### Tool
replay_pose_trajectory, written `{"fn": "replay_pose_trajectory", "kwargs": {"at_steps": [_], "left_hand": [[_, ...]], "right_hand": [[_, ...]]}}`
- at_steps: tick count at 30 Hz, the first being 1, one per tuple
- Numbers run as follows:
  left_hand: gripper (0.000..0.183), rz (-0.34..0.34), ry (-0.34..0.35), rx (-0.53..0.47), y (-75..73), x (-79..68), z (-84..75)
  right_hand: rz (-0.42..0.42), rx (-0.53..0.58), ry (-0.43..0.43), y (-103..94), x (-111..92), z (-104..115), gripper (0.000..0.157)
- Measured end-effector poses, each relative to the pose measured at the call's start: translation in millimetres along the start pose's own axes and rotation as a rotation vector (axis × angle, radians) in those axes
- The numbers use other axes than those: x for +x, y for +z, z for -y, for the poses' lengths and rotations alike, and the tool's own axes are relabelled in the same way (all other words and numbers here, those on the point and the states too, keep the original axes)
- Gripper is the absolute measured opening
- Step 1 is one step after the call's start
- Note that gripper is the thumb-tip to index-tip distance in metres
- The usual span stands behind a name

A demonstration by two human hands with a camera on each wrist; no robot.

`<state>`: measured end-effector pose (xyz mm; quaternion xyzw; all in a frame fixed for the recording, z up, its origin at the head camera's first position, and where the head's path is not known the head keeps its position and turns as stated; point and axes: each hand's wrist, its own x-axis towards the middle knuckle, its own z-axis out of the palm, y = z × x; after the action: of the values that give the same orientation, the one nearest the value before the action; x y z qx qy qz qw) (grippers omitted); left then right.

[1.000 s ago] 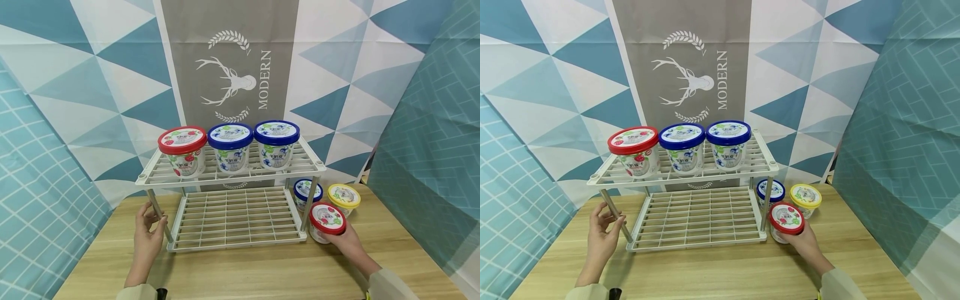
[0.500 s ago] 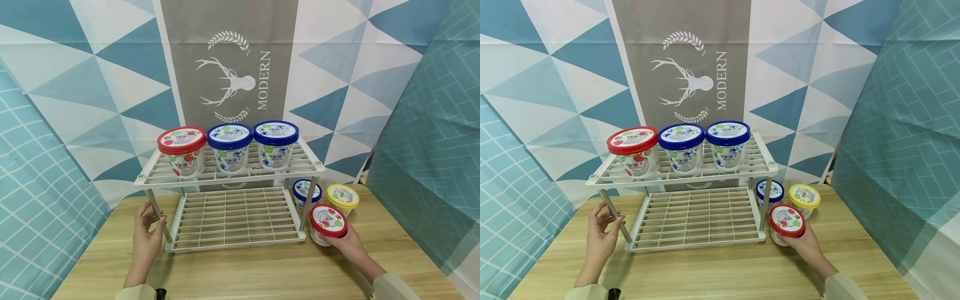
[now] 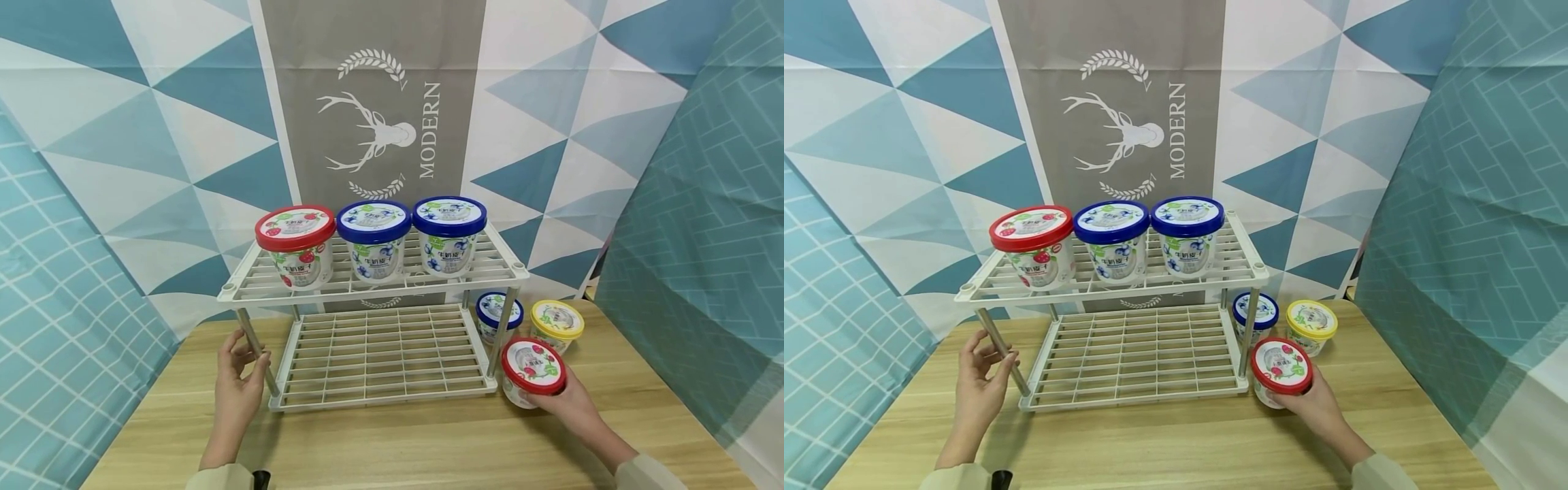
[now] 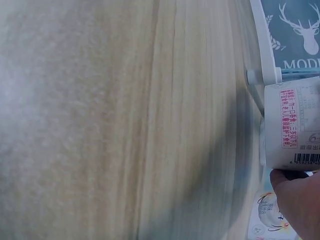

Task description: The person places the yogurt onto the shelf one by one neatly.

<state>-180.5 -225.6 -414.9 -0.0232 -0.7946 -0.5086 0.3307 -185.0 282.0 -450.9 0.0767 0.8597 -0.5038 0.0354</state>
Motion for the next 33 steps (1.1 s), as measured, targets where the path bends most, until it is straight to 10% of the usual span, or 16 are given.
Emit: {"fn": "replay_pose_trajectory", "kwargs": {"at_steps": [33], "left_hand": [[0.062, -0.006, 0.002, 0.004, 0.6, 0.7, -1.6]], "right_hand": [[0.040, -0.020, -0.030, 8.1, -19.6, 7.6, 0.102]]}}
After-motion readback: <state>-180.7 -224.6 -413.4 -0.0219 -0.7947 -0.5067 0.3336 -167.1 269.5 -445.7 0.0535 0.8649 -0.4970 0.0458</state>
